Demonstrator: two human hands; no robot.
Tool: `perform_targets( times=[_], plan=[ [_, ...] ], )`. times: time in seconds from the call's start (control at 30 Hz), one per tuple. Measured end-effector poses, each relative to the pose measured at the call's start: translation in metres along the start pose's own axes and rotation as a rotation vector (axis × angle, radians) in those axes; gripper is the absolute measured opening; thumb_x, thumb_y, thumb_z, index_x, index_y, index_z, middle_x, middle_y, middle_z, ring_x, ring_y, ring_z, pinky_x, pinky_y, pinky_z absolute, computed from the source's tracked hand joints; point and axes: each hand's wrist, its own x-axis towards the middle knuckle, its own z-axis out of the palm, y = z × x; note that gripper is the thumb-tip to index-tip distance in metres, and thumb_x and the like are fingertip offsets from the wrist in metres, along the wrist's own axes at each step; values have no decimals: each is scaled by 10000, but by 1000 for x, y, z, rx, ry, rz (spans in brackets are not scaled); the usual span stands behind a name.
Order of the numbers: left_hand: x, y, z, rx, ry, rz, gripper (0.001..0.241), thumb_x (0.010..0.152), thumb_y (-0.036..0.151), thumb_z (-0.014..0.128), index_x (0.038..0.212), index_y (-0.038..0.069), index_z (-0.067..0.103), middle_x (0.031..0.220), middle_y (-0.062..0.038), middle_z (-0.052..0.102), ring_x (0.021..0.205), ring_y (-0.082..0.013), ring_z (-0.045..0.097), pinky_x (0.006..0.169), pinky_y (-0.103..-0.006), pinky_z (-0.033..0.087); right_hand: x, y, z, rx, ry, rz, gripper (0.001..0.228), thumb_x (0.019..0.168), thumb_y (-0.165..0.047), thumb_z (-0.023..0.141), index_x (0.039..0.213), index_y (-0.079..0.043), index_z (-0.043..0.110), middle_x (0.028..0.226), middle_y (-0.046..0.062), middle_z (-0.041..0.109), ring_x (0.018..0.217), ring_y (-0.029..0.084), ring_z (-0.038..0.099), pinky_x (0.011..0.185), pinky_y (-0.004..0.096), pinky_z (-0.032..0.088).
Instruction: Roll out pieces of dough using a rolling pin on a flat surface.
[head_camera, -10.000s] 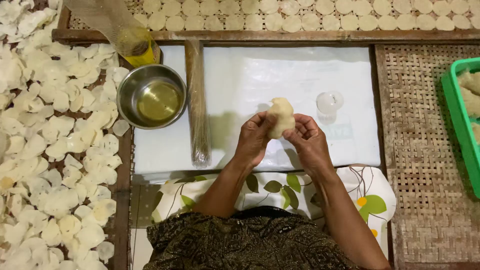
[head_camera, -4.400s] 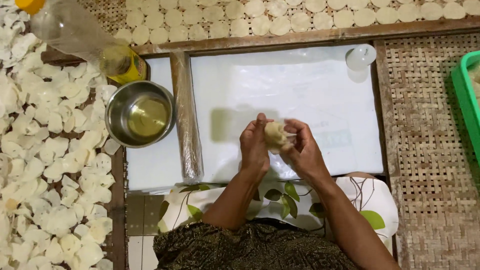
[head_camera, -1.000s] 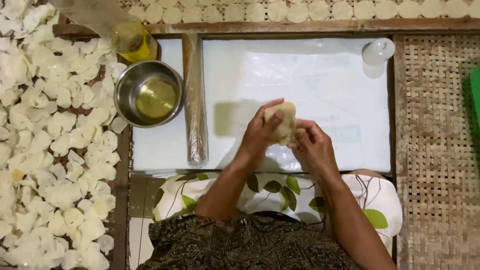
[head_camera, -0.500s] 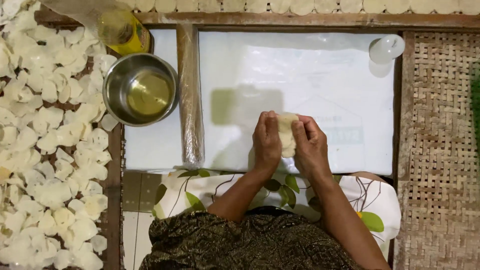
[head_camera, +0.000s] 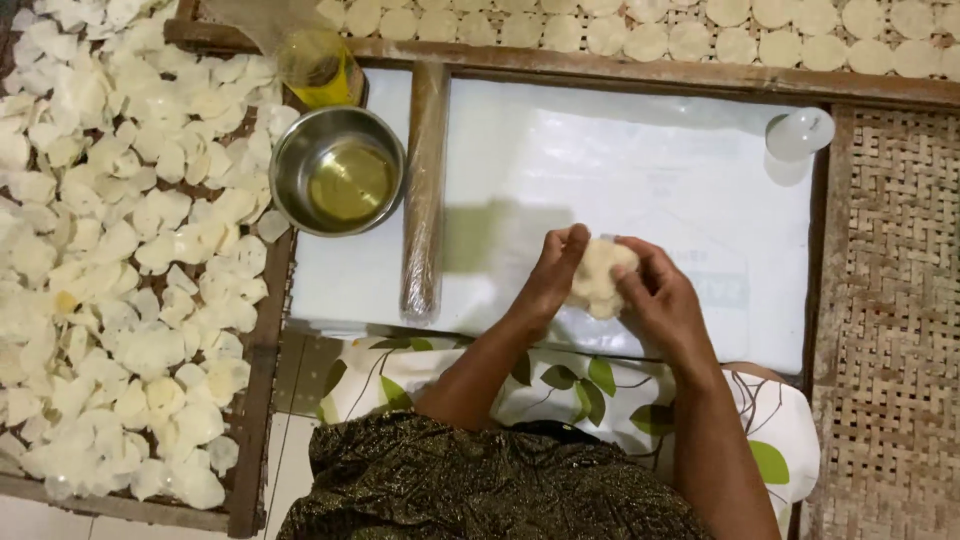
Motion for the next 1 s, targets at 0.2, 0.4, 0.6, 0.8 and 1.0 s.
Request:
perform_targets(
  times=[0.2,0.4,0.6,0.8,1.0],
  plan=[
    [-37,46,-50,948,481,678,381,891,265,723,1224,102,638,1152,-139,625,1180,-379,605,915,-544,550,8,11,2,-441,159,-158,482,1036,-265,567,1504,-157,521,1088,262,717,1048,481,671,917,617,496],
    [-51,46,-96,1350,855,296,724,765,346,859,1367,198,485,1301,-81,477,1210,-309,479,900,-487,495,28,50,-12,-788,216,-374,363,1056,-388,627,1371,-216,686,1105,99,665,1030,349,703,864,484,573],
    [-48,28,-114,1286,791,291,730,899,37,701,1536,123,356,1229,-163,427,1071,-401,551,789,-561,561,5,20,-5,-542,192,-299,537,1059,-305,553,1547,-103,463,1150,324,694,969,514,693,856,630,531],
    [-60,53,-112,993,611,206,867,865,-28,652,1615,110,238,1280,-278,440,1133,-508,584,889,-616,552,-4,21,-31,-306,282,-511,410,1046,-75,595,1456,-66,573,1220,219,676,939,379,722,755,432,596],
    [-98,85,-108,313,146,221,889,746,298,702,1568,162,391,1125,-254,612,944,-313,685,805,-495,596,-26,-39,-49,-410,301,-918,395,1011,48,651,1402,-6,637,1234,144,695,1072,309,708,827,361,597]
  ],
)
